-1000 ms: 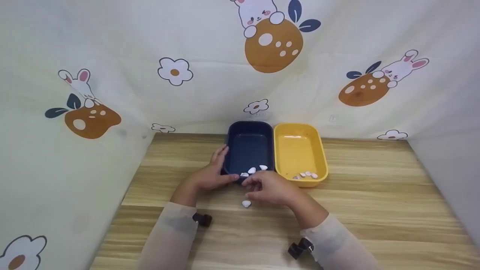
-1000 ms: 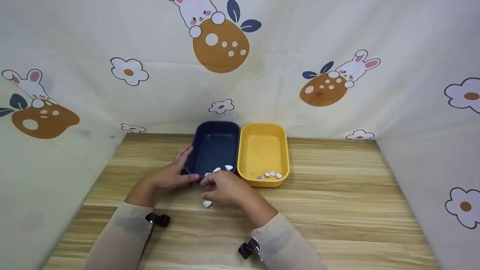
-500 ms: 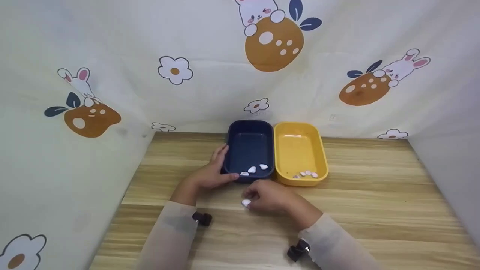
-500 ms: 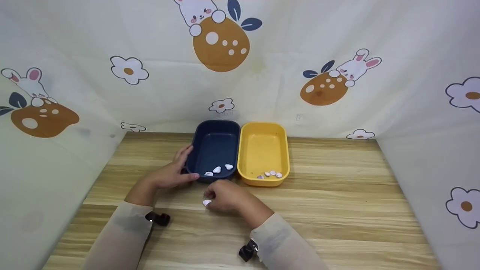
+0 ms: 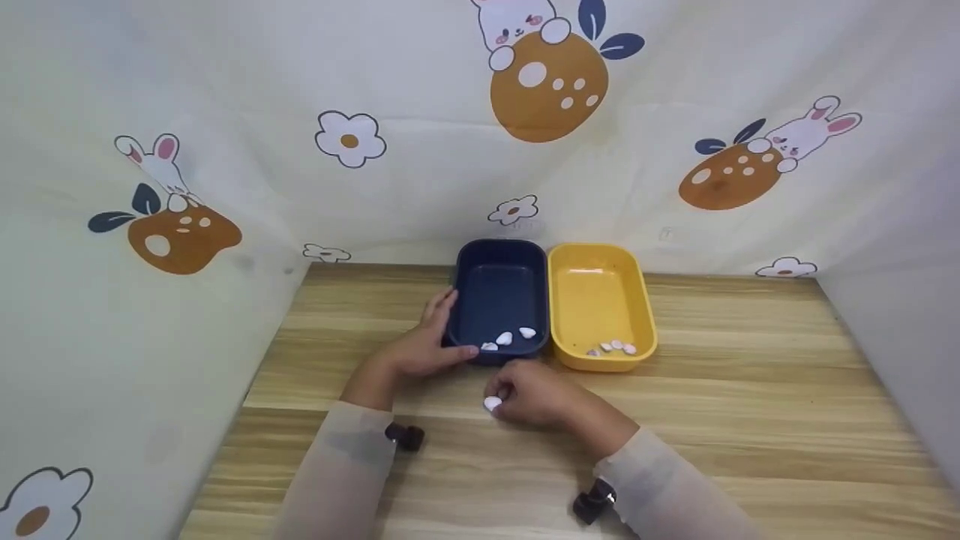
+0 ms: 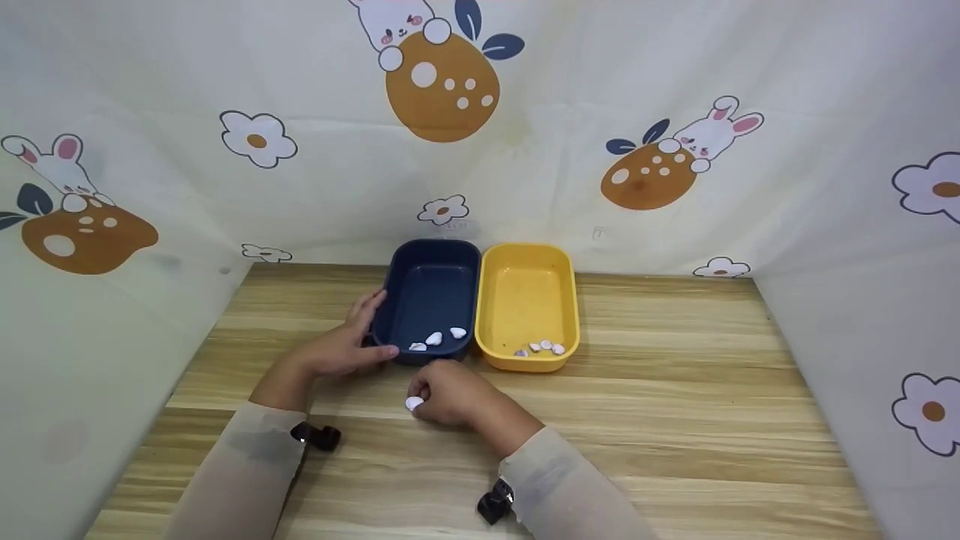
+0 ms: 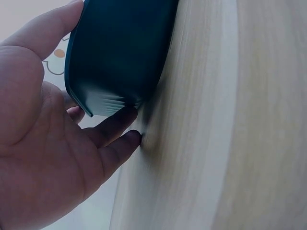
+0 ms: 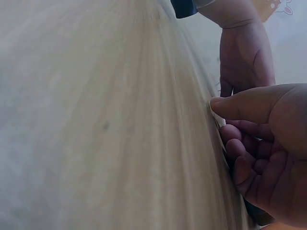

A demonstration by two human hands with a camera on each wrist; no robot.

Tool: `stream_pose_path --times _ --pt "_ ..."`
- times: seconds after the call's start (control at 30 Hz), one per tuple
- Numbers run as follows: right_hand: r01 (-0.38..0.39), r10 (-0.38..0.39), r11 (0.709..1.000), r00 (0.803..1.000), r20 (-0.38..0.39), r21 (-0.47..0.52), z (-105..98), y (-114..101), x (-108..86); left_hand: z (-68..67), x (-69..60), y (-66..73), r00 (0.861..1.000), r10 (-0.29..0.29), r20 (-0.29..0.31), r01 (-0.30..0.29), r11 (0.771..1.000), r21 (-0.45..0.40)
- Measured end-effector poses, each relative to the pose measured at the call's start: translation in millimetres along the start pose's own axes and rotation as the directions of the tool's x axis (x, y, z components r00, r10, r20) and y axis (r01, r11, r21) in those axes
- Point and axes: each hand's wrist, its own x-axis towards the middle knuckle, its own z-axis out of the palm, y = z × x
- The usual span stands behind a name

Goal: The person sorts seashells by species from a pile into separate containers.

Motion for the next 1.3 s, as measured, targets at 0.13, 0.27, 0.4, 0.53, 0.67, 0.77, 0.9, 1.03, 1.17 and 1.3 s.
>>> stream_pose_path --times 0.13,0.27,0.4,0.53,0.67,0.77,0.9,1.03,1.17,1.3 --pt "-0.002 0.002 1.000 1.000 0.004 0.014 -1 0 -0.5 -0.2 -0.3 0.2 1.000 -0.004 0.001 0.004 1.000 0.004" --pt "0.000 0.000 1.000 1.000 0.009 0.006 -2 -2 -1.1 -0.2 -0.1 -0.7 1.000 0.001 0.005 -0.001 1.000 0.008" --pt "0.032 -0.032 0.999 1.000 0.001 -0.023 -3 -4 -1.8 -0.4 0.3 -1.1 1.000 0.004 0.010 -0.003 1.000 -0.002" --pt "0.044 -0.043 0.998 0.999 0.007 -0.044 -5 -6 -3.8 -0.5 1.0 -1.6 1.000 0.004 0.012 -0.004 1.000 -0.008" --pt "0.029 -0.028 0.999 0.999 0.027 -0.039 -12 -12 -8.3 -0.3 1.4 -1.8 1.000 0.000 0.012 0.000 1.000 -0.004" --pt "0.017 -0.016 1.000 0.999 0.028 -0.017 -22 -17 -13.1 -0.5 1.4 -1.7 1.000 -0.002 0.014 0.002 1.000 -0.001" --pt "0.006 -0.006 1.000 1.000 -0.001 -0.002 -35 -20 -18.6 -0.4 1.2 -2.1 1.000 0.001 0.017 -0.001 1.000 0.004" --pt "0.000 0.000 1.000 0.999 -0.043 0.008 -45 -19 -21.0 -0.5 0.6 -1.8 1.000 -0.005 0.014 0.005 1.000 0.006" --pt "-0.021 0.024 0.999 0.997 -0.072 0.049 -52 -17 -20.3 -0.7 0.4 -1.0 1.000 -0.010 0.011 0.010 1.000 0.003" --pt "-0.040 0.049 0.996 0.992 -0.119 0.074 -58 -14 -18.0 -0.5 0.1 -0.4 1.000 -0.010 0.011 0.010 1.000 -0.002"
